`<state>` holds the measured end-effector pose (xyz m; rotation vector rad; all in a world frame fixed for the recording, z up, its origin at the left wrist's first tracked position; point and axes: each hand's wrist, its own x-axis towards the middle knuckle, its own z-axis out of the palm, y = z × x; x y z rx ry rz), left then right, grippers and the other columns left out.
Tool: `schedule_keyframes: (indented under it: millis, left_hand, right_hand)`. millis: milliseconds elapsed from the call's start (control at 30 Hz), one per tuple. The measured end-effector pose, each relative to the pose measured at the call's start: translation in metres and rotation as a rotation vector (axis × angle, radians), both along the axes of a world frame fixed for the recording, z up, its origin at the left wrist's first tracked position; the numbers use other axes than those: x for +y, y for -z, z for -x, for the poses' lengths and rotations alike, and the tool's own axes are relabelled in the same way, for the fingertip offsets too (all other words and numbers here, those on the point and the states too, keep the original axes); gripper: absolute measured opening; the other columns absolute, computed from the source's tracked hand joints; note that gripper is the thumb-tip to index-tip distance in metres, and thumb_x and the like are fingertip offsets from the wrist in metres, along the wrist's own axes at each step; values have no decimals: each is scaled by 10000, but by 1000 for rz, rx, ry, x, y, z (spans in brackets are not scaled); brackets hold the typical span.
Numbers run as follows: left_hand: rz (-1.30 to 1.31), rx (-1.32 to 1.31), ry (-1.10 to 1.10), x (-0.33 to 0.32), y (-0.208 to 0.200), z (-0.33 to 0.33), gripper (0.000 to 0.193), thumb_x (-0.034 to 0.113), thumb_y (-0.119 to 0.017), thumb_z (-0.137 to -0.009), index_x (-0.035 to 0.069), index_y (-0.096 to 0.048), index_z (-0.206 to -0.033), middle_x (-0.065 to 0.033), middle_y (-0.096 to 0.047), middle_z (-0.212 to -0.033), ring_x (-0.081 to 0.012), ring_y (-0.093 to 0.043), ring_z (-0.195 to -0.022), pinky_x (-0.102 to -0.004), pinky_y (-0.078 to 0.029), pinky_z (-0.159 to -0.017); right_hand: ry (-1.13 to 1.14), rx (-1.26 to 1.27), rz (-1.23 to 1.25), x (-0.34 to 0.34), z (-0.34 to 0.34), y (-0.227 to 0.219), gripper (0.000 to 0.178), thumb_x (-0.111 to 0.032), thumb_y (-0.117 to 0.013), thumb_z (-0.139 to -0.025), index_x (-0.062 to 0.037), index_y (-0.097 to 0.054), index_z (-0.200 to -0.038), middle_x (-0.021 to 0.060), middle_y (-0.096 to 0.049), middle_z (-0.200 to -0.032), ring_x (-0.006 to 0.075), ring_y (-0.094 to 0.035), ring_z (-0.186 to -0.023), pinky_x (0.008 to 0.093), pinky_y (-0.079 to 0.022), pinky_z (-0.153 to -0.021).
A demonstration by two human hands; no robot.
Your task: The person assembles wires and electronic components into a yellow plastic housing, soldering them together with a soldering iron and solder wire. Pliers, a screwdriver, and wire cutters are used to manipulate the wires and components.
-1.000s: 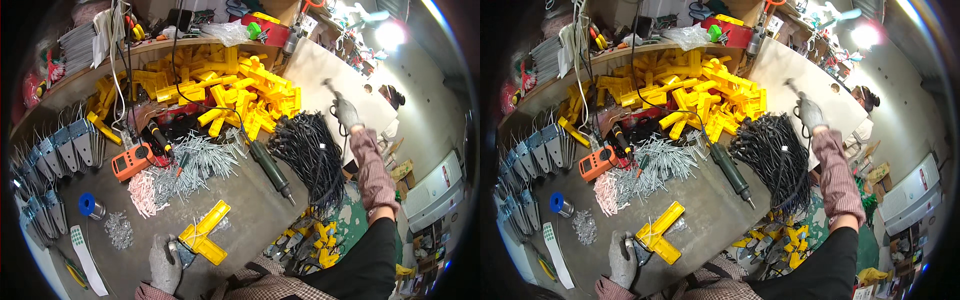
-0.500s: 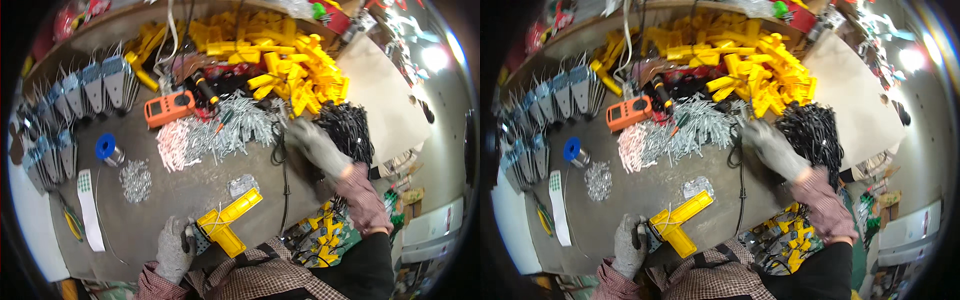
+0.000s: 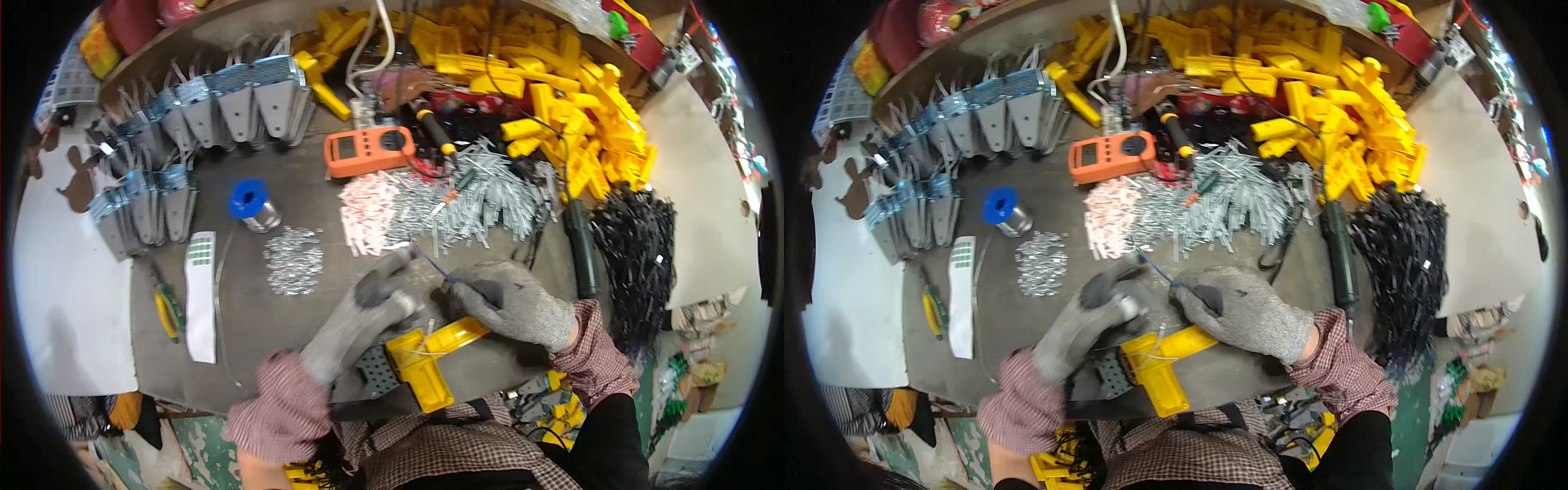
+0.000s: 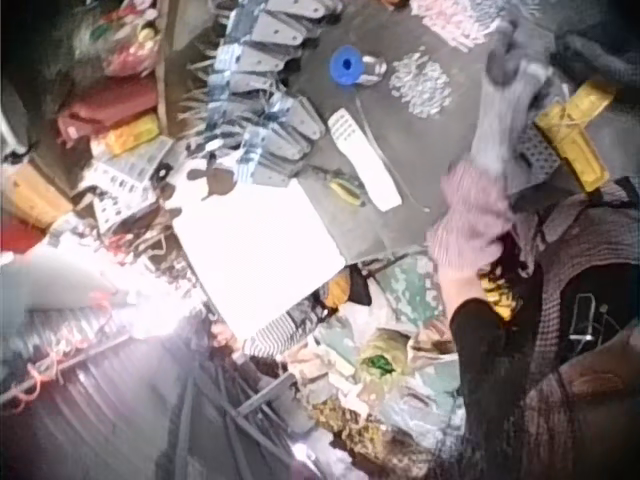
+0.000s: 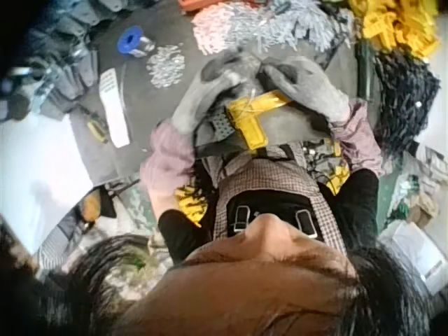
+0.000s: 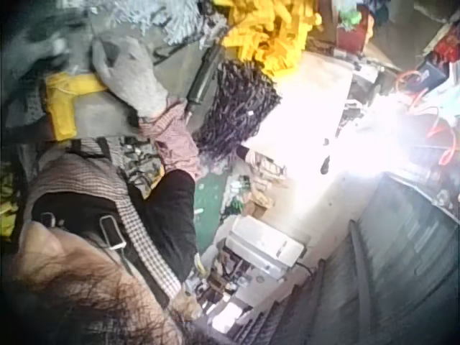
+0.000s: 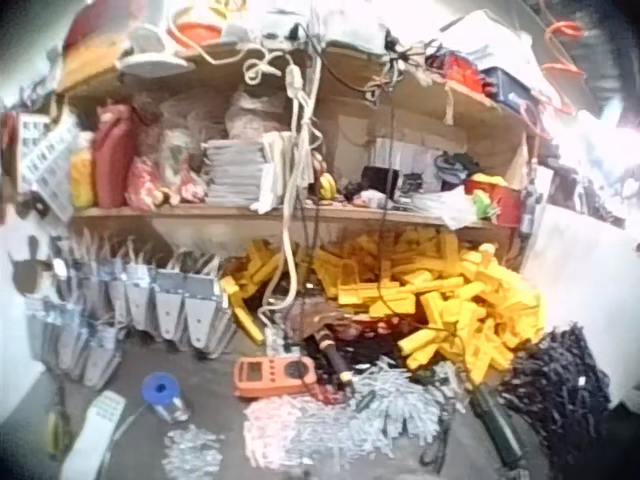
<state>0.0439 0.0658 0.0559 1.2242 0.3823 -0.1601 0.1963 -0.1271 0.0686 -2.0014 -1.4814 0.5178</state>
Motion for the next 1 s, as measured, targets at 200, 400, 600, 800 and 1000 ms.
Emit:
schedule_keyframes:
  millis: [200, 400, 600, 800, 1000]
  left_hand:
    - [202, -192, -252, -1, 23, -17, 284, 88, -522, -902, -27, -512, -1161, -79, -560, -991, -133, -531, -879, -273, -464, -826]
    - [1, 11, -360, 9, 31, -14, 249, 79, -567, -925, -41, -553, -1143, -79, -608, -1005, -137, -576, -889, -275, -485, -842]
    - [105, -2, -322, 9, 37, -12, 305, 68, -624, -924, -35, -571, -1207, -77, -648, -1074, -147, -612, -996, -282, -494, -909]
    - [186, -33, -322, 11, 35, -12, 272, 66, -623, -917, -24, -584, -1170, -89, -640, -1102, -166, -602, -1037, -300, -469, -954]
    - [209, -76, -302, 10, 45, -9, 295, 102, -626, -915, -17, -578, -1180, -78, -632, -1098, -151, -582, -1042, -297, -449, -950]
  right_hand:
    - [40, -55, -56, 20, 4, 52, 414, -141, -527, -947, -14, -476, -1337, 214, -619, -1115, 360, -639, -923, 421, -525, -789]
    - [258, 281, -21, 29, 14, 41, 256, -201, -607, -956, -27, -637, -1141, 152, -636, -1092, 245, -651, -847, 354, -523, -772]
    - [308, 841, 31, 28, 11, 42, 319, -273, -580, -983, -34, -637, -1188, 63, -662, -918, 96, -583, -854, 277, -485, -751]
    - [334, 721, 75, 23, 6, 45, 314, -265, -621, -954, -12, -642, -1139, 83, -676, -927, 111, -597, -821, 285, -492, -741]
    - [307, 838, 10, 25, 10, 42, 290, -255, -617, -954, -10, -637, -1109, 85, -656, -882, 90, -580, -820, 263, -488, -738]
